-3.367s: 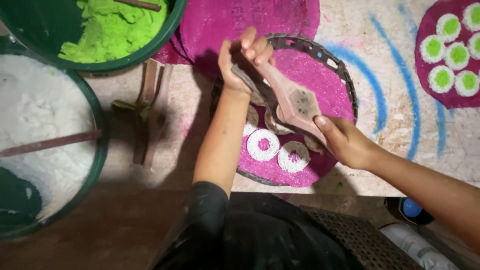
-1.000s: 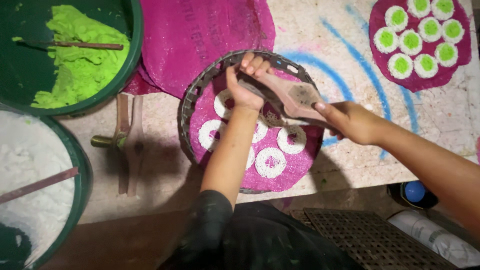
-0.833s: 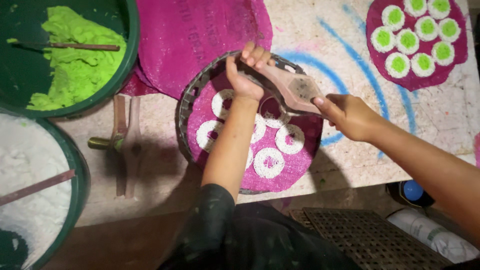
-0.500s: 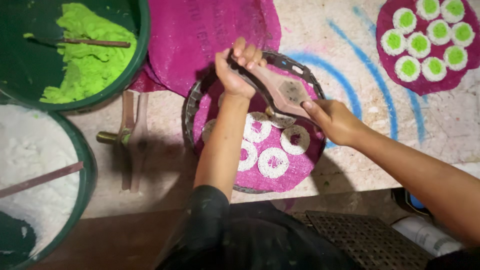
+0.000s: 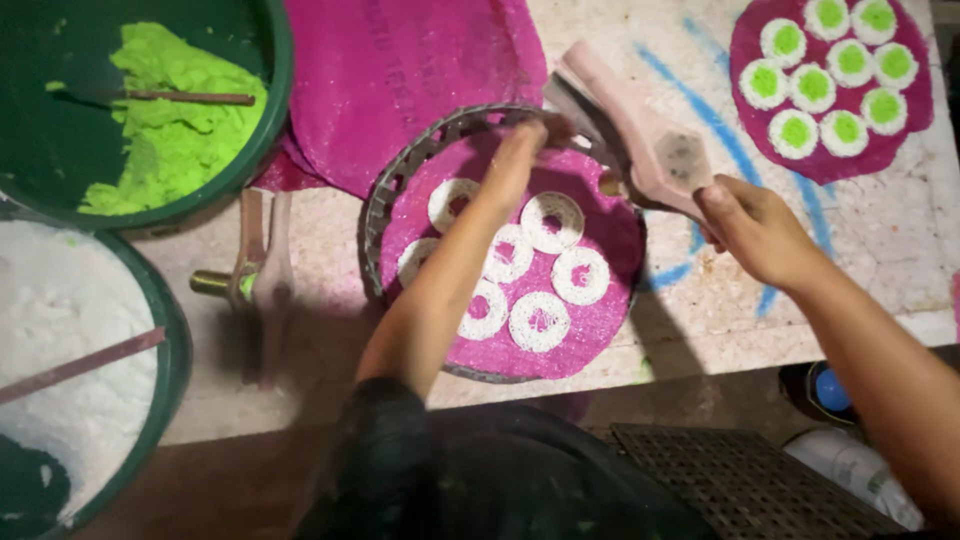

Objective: The person fills circular molds with green and white food mixtures using a wooden tool by hand and then arranges them on a tray.

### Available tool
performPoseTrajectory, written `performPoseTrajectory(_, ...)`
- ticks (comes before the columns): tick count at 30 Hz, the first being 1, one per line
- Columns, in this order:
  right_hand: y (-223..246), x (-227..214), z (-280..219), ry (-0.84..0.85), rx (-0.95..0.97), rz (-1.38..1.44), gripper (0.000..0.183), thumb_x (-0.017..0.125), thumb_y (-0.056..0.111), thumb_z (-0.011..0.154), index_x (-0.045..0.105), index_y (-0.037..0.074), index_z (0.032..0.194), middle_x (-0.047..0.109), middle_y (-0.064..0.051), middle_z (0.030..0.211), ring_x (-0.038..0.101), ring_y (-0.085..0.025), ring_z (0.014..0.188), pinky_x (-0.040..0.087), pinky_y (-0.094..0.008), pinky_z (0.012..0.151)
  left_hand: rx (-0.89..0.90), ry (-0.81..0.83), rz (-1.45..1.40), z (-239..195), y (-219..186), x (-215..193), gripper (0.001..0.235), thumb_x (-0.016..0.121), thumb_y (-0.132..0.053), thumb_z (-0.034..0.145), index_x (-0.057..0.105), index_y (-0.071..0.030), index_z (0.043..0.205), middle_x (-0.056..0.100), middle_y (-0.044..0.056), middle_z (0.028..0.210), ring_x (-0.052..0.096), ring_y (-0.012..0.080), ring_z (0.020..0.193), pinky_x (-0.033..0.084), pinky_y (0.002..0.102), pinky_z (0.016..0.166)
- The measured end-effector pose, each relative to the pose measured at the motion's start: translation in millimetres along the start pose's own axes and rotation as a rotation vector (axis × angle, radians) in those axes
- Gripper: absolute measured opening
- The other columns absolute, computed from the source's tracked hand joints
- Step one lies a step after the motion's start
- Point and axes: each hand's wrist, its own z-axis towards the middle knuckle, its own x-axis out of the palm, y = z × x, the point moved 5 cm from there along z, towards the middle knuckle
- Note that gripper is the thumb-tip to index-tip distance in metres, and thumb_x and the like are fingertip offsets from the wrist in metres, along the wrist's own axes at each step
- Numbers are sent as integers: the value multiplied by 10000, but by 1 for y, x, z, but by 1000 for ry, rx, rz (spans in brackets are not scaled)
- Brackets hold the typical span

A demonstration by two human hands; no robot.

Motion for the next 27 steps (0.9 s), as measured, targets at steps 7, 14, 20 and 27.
performPoseTrajectory(7,-34,25,-41,-143,-68,480,863,288,804,978,630,29,1142,594,-69,752,512,-160,635,384,-314,567,-46,300,1360,-81,-13,26,1215,916,-438,660,203,-94,1582,453,174,1491,403,339,1398,287,562,1122)
performPoseTrajectory(14,-54,41,-74,-175,-41,769,1035,267,923,898,500,45,1395,577,-87,853,506,-178,730,378,-339,643,-174,202,1203,-61,-37,13,1244,932,-407,656,160,-134,1592,389,172,1561,343,353,1429,211,575,1161)
performPoseTrajectory(20,-65,49,-85,-220,1,790,1050,230,919,881,482,82,1462,570,-90,834,481,-188,708,351,-339,637,-264,144,1302,-42,-55,-31,1202,879,-426,686,195,-212,1651,408,129,1581,308,301,1511,114,587,1246)
performPoseTrajectory(27,-70,63,-76,-160,10,790,998,220,903,914,525,56,1344,574,-90,830,495,-186,709,366,-341,623,-149,328,1470,-72,-44,-32,308,664,-434,932,726,-335,1217,281,13,1671,146,304,1557,-72,672,1200)
